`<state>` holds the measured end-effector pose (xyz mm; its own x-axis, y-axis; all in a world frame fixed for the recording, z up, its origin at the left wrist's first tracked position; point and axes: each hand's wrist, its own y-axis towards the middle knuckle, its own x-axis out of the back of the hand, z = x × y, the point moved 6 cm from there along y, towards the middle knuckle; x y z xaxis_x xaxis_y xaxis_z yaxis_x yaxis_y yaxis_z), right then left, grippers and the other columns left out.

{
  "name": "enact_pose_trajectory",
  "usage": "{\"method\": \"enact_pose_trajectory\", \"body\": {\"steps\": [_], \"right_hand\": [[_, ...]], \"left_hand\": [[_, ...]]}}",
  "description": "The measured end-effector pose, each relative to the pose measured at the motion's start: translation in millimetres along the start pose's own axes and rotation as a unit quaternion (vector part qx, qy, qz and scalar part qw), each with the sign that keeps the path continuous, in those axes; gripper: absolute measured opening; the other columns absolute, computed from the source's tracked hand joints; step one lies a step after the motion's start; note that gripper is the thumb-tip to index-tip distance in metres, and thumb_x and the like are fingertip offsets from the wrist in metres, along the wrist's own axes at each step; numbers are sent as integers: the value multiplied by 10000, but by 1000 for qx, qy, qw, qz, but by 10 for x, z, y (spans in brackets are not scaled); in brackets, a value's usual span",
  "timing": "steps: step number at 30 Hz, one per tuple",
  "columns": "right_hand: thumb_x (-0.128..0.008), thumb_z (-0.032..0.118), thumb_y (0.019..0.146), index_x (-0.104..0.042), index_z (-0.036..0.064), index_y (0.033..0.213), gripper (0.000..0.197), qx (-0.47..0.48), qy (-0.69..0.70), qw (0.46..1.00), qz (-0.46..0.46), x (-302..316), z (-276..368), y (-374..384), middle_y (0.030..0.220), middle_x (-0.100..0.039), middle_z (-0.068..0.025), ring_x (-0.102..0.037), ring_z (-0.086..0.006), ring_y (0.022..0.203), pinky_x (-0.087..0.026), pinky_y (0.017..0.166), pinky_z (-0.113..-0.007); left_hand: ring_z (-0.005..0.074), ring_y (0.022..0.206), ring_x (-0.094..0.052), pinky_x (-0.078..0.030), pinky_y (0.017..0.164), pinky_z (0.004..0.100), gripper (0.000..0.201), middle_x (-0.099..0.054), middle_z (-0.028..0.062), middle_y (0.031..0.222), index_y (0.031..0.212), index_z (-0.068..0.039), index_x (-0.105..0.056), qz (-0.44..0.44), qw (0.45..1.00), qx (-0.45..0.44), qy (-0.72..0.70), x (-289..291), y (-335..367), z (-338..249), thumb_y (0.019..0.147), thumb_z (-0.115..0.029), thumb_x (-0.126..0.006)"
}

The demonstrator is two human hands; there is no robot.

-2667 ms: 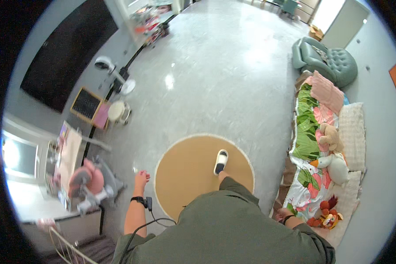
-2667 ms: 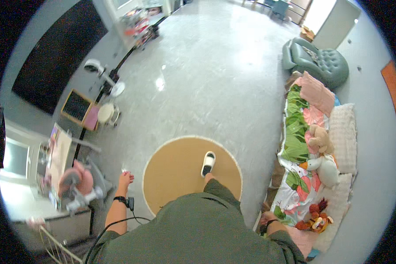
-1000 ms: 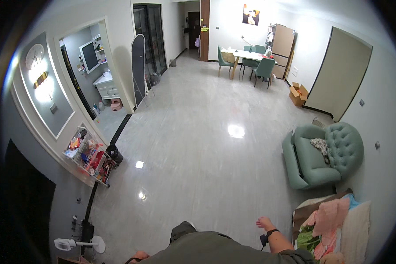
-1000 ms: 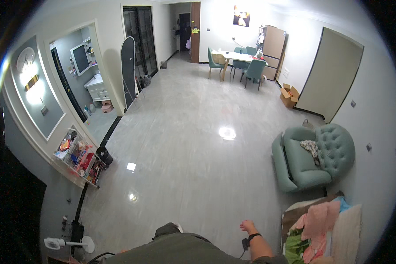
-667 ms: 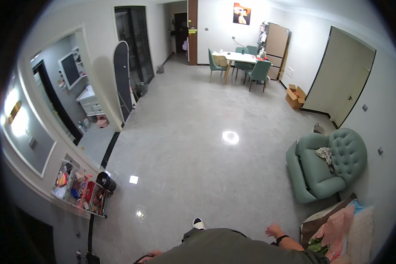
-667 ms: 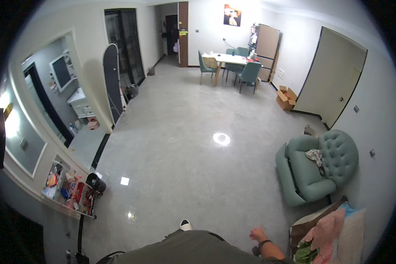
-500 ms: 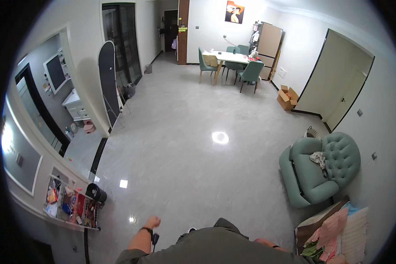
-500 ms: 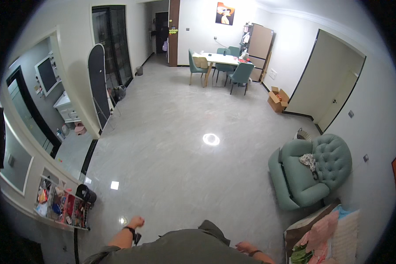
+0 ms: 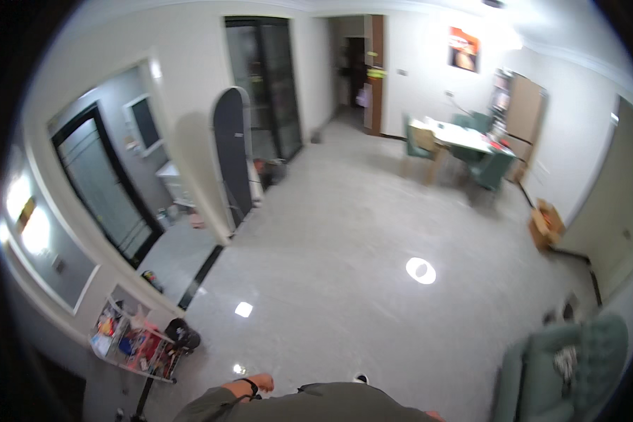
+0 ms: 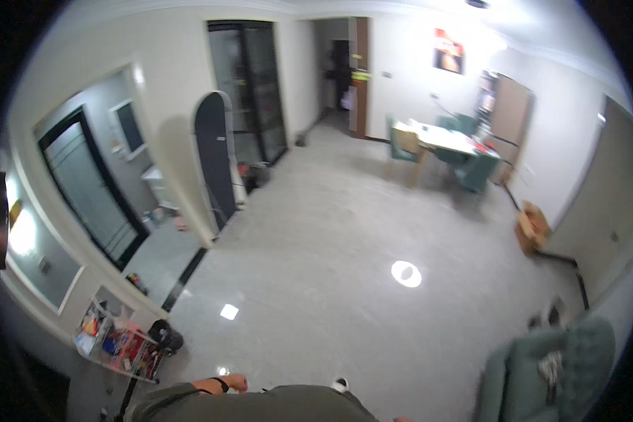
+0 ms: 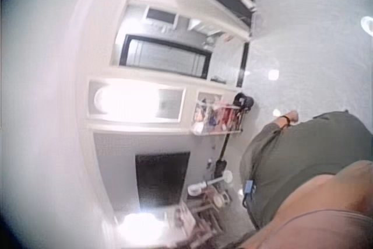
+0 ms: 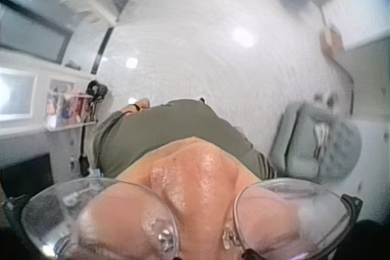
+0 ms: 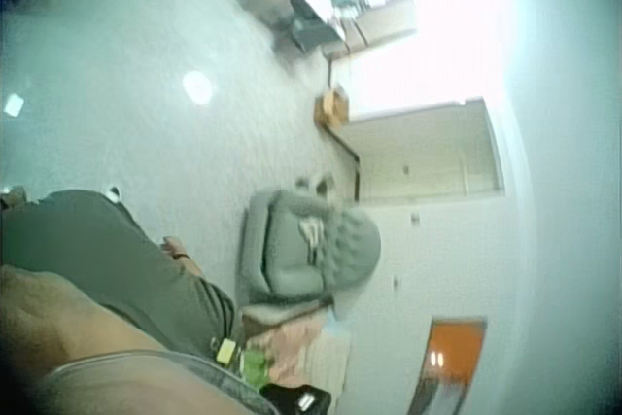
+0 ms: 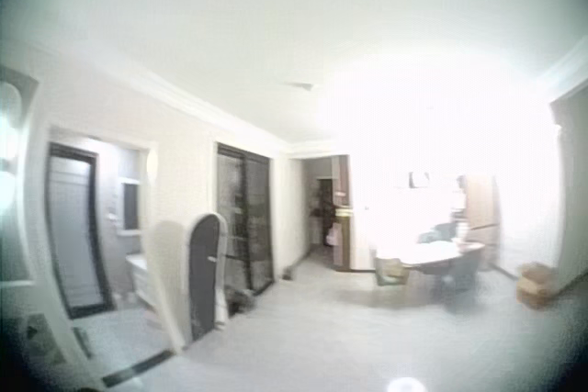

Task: The person washes a small pink cloth in a bathroom sink using liquid soap, then walks to a drying rack and hangs it along with a white towel.

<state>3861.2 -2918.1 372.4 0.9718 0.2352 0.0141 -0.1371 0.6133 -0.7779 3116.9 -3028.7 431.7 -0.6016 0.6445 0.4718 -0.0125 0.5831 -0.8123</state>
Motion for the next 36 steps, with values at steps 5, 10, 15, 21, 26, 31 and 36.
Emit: {"method": "enact_pose_trajectory", "body": {"steps": [5,10,15,21,26,31,36], "right_hand": [[-542,291,932,-579,67,1113,291,92,-36,994,-38,732,1573,1058,956,-661,-133,-643,-267,824,-537,681,-402],[-613,438,883,-626,77,984,375,365,-667,647,-59,1086,3194,1664,891,-656,-163,-605,-230,785,-494,719,-465],[-608,396,886,-636,69,964,338,161,-237,955,83,-504,4584,1908,870,-661,-155,-617,-236,780,-505,717,-452],[-602,346,889,-648,59,940,296,151,-280,931,181,-1570,5648,2115,846,-668,-144,-631,-244,774,-517,713,-436],[-596,305,892,-658,51,920,263,121,-253,943,181,-1414,5926,2426,825,-674,-136,-643,-251,769,-527,711,-423],[-591,263,895,-668,43,900,234,68,-157,978,121,-430,5740,2547,805,-680,-127,-655,-257,764,-537,708,-409],[-585,222,898,-678,34,880,209,75,-35,992,99,798,5469,3075,784,-686,-119,-667,-264,759,-547,705,-396]], "left_hand": [[237,586,-565,-456,556,408,189,-622,113,648,669,-47,-686,-1,998,67,0,-700,-641,433,761,-206,-640],[256,587,-567,-459,559,427,150,-630,115,645,655,-60,-682,-17,996,80,-32,-966,-108,-47,725,-183,-633],[275,589,-570,-461,562,446,112,-638,116,642,640,-73,-678,-62,996,-25,64,236,1008,-1116,690,-160,-627],[314,628,-612,-471,571,475,141,-659,177,692,725,-24,-683,-260,956,-134,3,3000,1935,-2785,702,-121,-583],[355,670,-608,-469,592,476,86,-661,174,743,735,-54,-659,-349,913,-199,74,4467,1636,-4616,727,-97,-585],[353,739,-604,-471,632,488,93,-633,160,795,845,-88,-600,-285,900,-264,197,4536,1730,-4731,771,-143,-587],[252,685,-595,-487,607,431,195,-657,136,782,940,-82,-667,-46,995,-9,85,3699,2006,-2590,804,-193,-582]]}}
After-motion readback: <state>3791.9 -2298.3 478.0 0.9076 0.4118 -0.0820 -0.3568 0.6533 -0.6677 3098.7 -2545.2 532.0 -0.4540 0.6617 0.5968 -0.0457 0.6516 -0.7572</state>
